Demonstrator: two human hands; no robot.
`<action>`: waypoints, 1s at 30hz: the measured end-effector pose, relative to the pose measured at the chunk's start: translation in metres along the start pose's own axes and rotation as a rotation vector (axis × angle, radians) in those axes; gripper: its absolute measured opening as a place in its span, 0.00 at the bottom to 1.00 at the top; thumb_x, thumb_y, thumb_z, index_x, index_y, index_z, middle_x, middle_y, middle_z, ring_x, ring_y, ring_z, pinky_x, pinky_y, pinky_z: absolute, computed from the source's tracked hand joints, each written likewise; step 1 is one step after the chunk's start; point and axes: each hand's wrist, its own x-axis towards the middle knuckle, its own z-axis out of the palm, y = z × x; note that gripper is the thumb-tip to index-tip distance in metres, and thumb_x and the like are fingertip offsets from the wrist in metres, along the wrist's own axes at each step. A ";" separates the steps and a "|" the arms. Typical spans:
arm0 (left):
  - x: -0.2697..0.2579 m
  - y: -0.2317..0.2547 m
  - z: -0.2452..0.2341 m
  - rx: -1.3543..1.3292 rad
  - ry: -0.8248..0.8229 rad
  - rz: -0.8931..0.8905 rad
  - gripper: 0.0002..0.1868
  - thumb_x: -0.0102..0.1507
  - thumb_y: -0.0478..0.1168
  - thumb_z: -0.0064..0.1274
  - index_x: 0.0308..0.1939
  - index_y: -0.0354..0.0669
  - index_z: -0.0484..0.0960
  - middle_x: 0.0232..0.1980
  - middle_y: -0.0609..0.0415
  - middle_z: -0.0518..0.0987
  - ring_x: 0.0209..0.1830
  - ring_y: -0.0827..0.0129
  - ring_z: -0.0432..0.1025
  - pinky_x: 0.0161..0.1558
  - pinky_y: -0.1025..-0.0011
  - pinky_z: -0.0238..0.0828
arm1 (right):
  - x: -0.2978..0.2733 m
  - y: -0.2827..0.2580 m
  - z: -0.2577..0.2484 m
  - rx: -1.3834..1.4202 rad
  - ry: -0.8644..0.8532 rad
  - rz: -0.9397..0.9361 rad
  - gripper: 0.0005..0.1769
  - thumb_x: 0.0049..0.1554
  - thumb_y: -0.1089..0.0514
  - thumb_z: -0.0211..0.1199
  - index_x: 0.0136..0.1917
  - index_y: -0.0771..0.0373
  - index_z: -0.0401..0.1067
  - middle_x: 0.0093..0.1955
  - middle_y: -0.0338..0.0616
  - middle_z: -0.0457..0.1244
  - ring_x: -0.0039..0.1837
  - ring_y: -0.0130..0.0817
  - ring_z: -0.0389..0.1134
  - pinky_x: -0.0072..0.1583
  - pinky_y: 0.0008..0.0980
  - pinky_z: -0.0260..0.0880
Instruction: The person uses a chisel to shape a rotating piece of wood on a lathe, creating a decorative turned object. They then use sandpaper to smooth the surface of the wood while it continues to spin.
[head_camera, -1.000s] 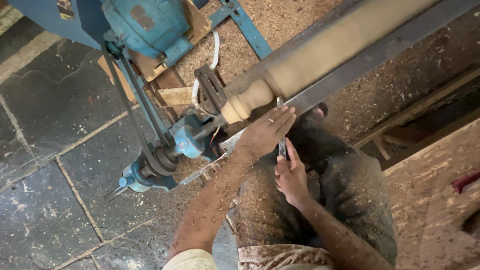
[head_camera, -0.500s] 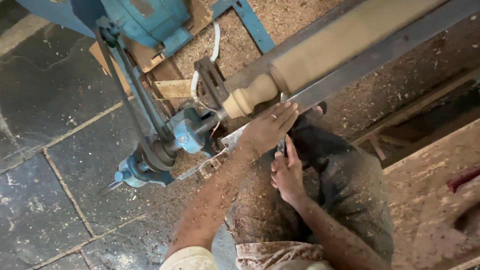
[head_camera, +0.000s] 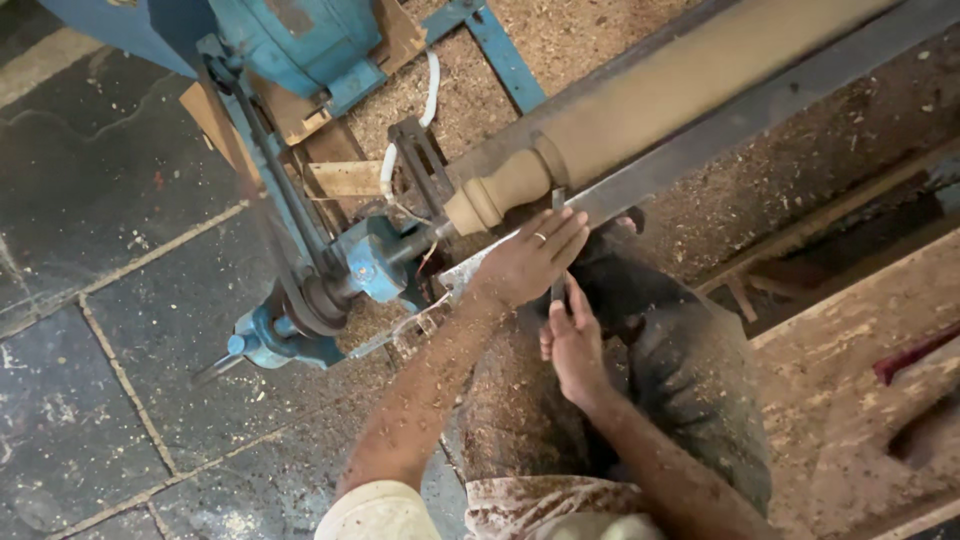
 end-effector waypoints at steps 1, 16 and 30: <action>-0.001 -0.001 -0.002 -0.034 0.038 0.015 0.31 0.66 0.42 0.44 0.73 0.31 0.69 0.77 0.40 0.65 0.78 0.50 0.60 0.77 0.54 0.56 | 0.000 -0.004 -0.010 -0.013 -0.041 0.077 0.34 0.67 0.54 0.52 0.84 0.51 0.49 0.32 0.35 0.57 0.29 0.22 0.55 0.31 0.27 0.57; 0.022 0.007 -0.021 -0.221 -0.038 -0.029 0.34 0.68 0.46 0.50 0.73 0.30 0.66 0.79 0.41 0.62 0.80 0.48 0.57 0.79 0.52 0.50 | 0.018 -0.084 -0.094 -0.419 -0.166 0.200 0.33 0.64 0.54 0.49 0.82 0.52 0.51 0.31 0.40 0.62 0.26 0.26 0.57 0.29 0.30 0.57; 0.022 -0.002 -0.021 -0.386 0.078 -0.115 0.29 0.68 0.46 0.50 0.68 0.28 0.71 0.75 0.37 0.67 0.77 0.47 0.61 0.78 0.54 0.55 | 0.013 -0.064 -0.065 -0.213 -0.069 0.219 0.34 0.65 0.56 0.51 0.82 0.47 0.53 0.29 0.36 0.56 0.25 0.22 0.50 0.27 0.26 0.51</action>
